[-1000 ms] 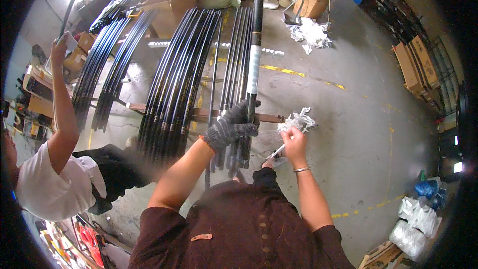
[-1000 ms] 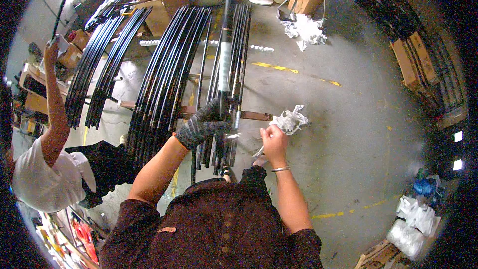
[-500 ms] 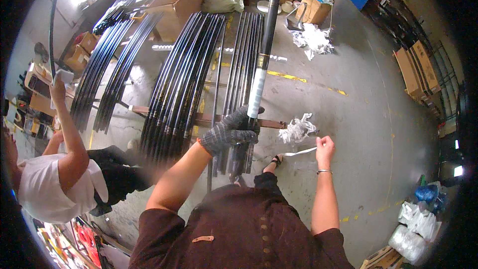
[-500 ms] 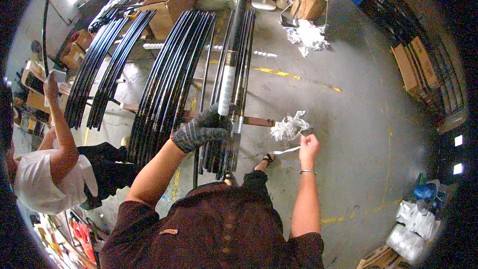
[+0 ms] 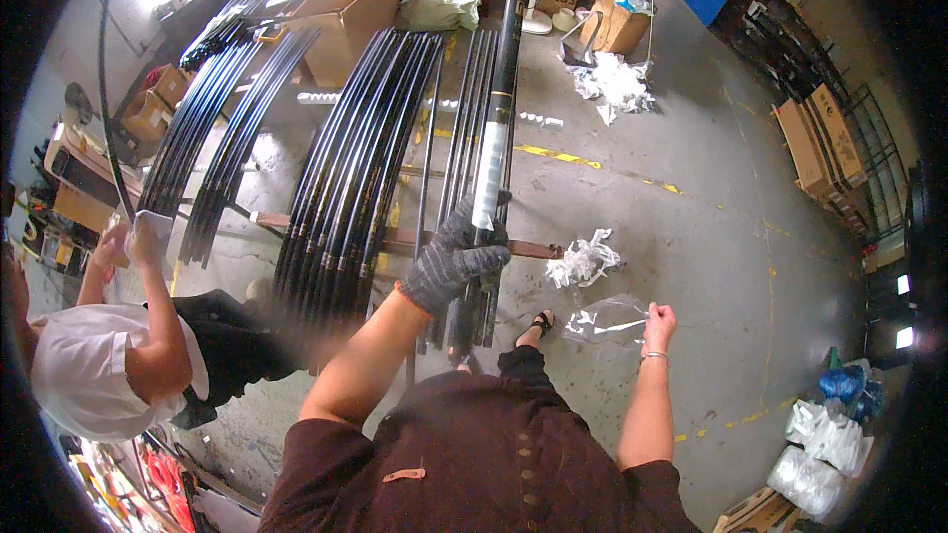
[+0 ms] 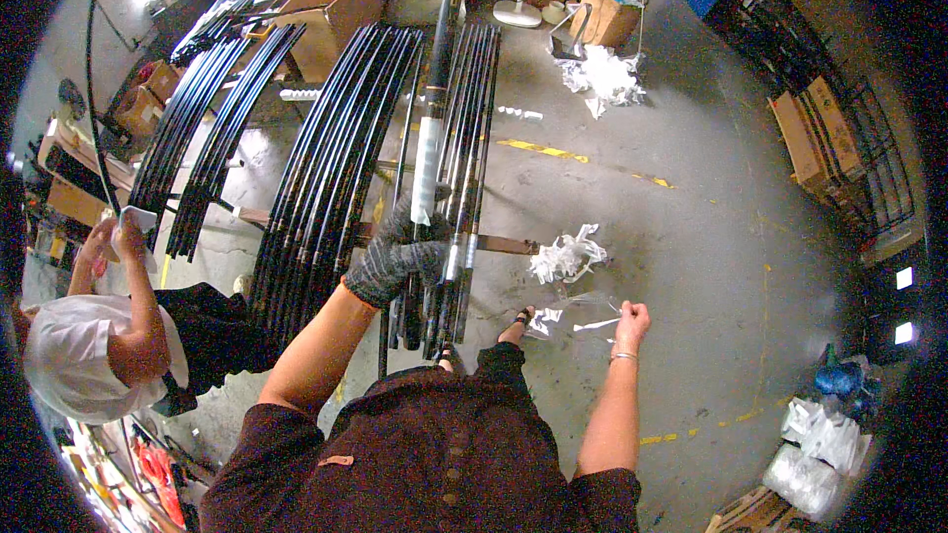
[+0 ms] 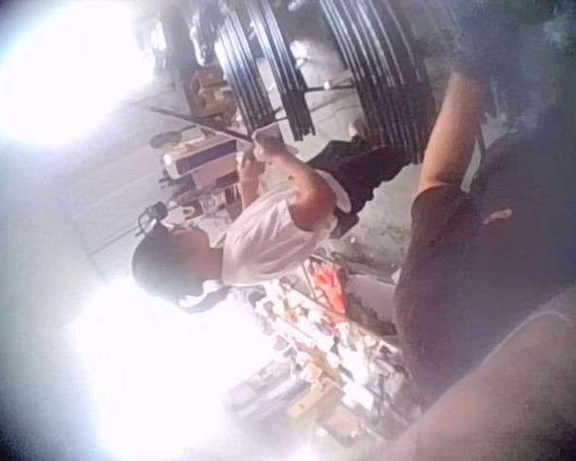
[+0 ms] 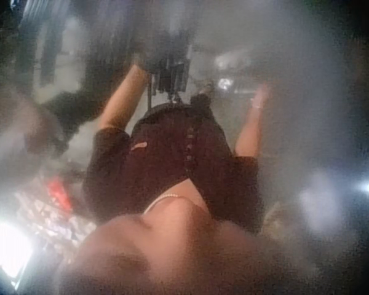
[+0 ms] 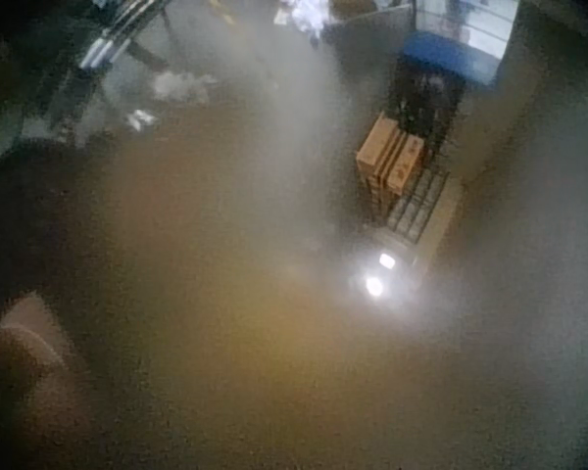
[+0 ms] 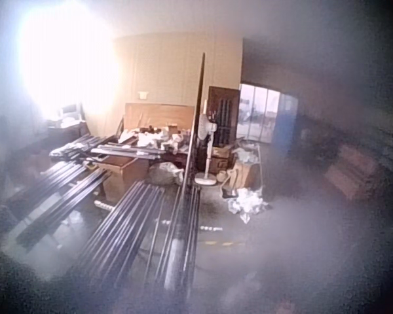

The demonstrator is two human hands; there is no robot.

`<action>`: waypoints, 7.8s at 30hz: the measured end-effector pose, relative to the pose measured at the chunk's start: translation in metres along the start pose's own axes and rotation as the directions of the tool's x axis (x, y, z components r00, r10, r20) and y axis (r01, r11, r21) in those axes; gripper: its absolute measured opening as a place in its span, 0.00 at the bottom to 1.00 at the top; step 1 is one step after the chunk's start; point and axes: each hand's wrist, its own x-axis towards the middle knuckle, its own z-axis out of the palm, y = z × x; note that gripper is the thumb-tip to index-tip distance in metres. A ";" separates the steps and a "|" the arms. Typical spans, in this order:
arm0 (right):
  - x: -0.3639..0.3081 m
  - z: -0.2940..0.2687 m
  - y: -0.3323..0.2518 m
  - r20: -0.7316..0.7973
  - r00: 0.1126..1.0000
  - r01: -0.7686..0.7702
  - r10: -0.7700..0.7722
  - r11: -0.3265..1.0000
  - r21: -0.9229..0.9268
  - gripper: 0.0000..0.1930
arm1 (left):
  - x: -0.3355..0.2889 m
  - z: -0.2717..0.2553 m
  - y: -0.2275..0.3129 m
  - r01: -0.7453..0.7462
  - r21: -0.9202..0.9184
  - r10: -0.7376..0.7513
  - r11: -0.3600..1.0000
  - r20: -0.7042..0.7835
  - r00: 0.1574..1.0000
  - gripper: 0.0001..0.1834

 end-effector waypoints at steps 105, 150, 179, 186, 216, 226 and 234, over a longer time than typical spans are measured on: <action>-0.089 -0.209 0.075 0.191 0.785 -0.612 0.590 0.786 0.089 0.05 | -0.242 -0.176 -0.261 0.816 0.169 -0.500 0.553 -0.716 0.487 0.26; -0.217 0.064 -0.239 0.894 0.355 0.441 -0.272 0.892 0.096 0.12 | -0.028 -0.024 -0.055 0.200 -0.420 -0.213 0.885 0.018 0.977 0.29; -0.226 0.065 -0.279 0.693 0.424 0.708 -0.582 0.691 0.147 0.13 | 0.000 0.023 -0.073 0.103 -0.056 -0.112 0.993 -0.182 0.977 0.19; -0.223 0.077 -0.251 0.704 0.498 0.510 -0.506 0.828 0.233 0.09 | -0.005 0.025 -0.067 0.073 -0.023 -0.074 0.997 -0.090 0.993 0.25; -0.099 0.087 -0.171 0.402 0.617 0.774 -0.677 0.427 -0.468 0.08 | -0.022 0.023 0.001 0.234 -0.133 -0.219 0.963 0.117 0.969 0.30; -0.055 0.021 -0.057 0.311 0.852 0.505 -0.421 0.507 -0.698 0.08 | -0.016 0.012 0.017 0.158 -0.184 -0.155 0.970 0.028 0.988 0.46; -0.077 0.011 -0.112 0.392 0.911 -0.012 -0.131 0.940 0.342 0.06 | -0.010 0.009 0.005 0.146 -0.190 -0.142 0.971 0.031 0.989 0.34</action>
